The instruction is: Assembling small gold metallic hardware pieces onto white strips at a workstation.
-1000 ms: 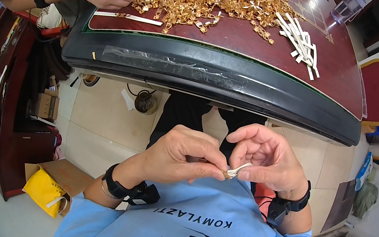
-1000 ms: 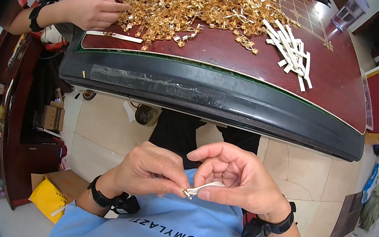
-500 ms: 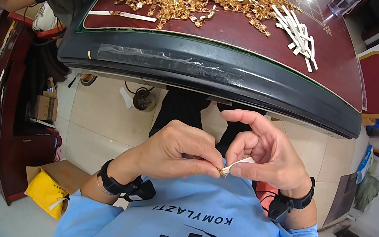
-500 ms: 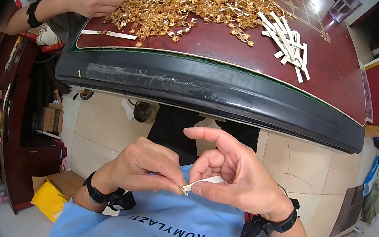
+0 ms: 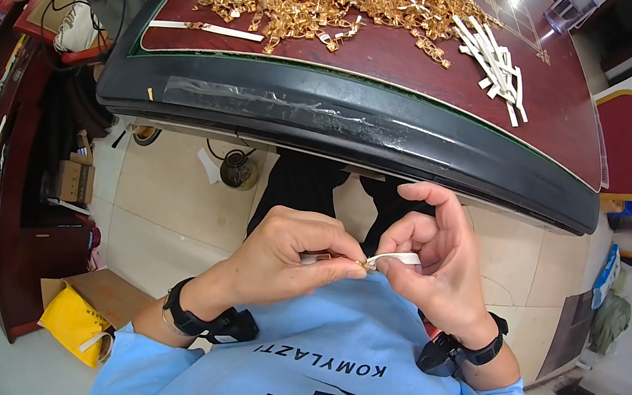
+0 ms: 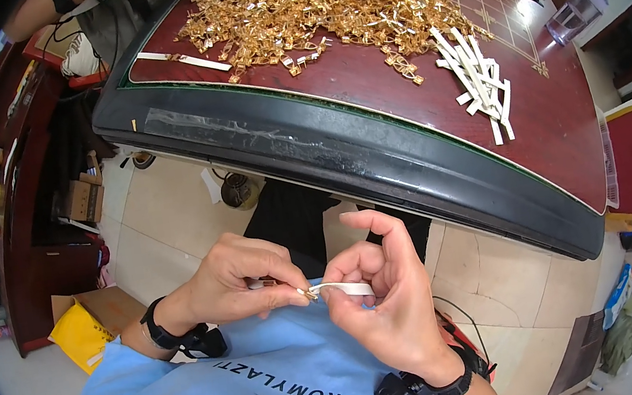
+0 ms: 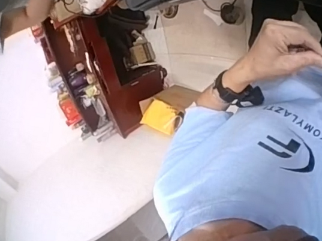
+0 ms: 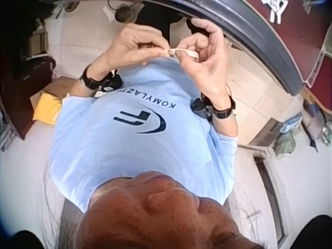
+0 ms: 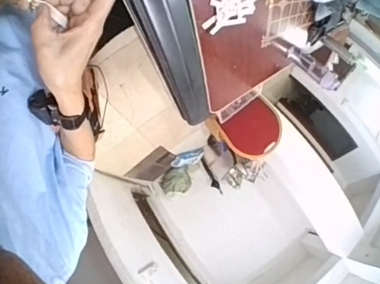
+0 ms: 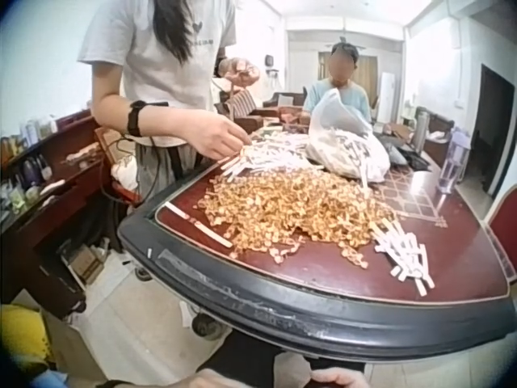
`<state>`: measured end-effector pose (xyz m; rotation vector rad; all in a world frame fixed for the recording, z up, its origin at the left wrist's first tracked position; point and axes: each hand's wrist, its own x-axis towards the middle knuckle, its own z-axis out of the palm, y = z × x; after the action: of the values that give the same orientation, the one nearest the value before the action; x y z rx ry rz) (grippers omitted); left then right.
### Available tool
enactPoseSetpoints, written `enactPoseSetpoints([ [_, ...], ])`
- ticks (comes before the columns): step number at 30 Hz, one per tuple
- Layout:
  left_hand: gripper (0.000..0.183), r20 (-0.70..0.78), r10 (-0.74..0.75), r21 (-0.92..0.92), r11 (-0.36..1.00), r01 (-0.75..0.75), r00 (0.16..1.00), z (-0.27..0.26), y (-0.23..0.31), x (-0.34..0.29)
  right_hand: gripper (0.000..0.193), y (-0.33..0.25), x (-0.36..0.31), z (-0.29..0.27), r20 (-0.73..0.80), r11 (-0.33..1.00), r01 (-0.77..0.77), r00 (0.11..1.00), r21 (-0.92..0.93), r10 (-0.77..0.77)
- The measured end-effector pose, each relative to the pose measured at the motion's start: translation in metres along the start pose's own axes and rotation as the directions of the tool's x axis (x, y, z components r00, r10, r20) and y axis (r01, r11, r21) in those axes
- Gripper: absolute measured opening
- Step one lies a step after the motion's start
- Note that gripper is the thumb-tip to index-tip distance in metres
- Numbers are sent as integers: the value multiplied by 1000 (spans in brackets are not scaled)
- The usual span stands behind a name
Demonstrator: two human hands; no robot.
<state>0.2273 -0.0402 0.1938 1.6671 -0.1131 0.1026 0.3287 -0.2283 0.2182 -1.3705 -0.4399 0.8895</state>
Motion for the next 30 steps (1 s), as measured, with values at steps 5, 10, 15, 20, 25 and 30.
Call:
enactPoseSetpoints([
  [5,5,-67,54,81,996,-49,996,5,-3,0,61,11,-3,3,-79,977,121,987,-176,-137],
  [10,6,-190,-49,55,997,60,981,13,5,-1,60,12,-8,6,-72,835,310,921,-455,-382],
  [15,7,-217,35,99,995,-14,976,11,7,1,51,6,-7,5,-39,835,384,901,-393,-432],
  [20,12,-222,181,198,970,-138,958,11,9,4,40,3,-4,1,22,764,471,857,-441,-515],
  [25,18,-150,366,387,877,-286,918,6,4,4,31,-2,-2,-1,81,727,485,853,-486,-515],
  [30,22,-21,572,563,685,-463,820,0,2,6,18,-8,2,-5,187,700,548,829,-457,-527],
])
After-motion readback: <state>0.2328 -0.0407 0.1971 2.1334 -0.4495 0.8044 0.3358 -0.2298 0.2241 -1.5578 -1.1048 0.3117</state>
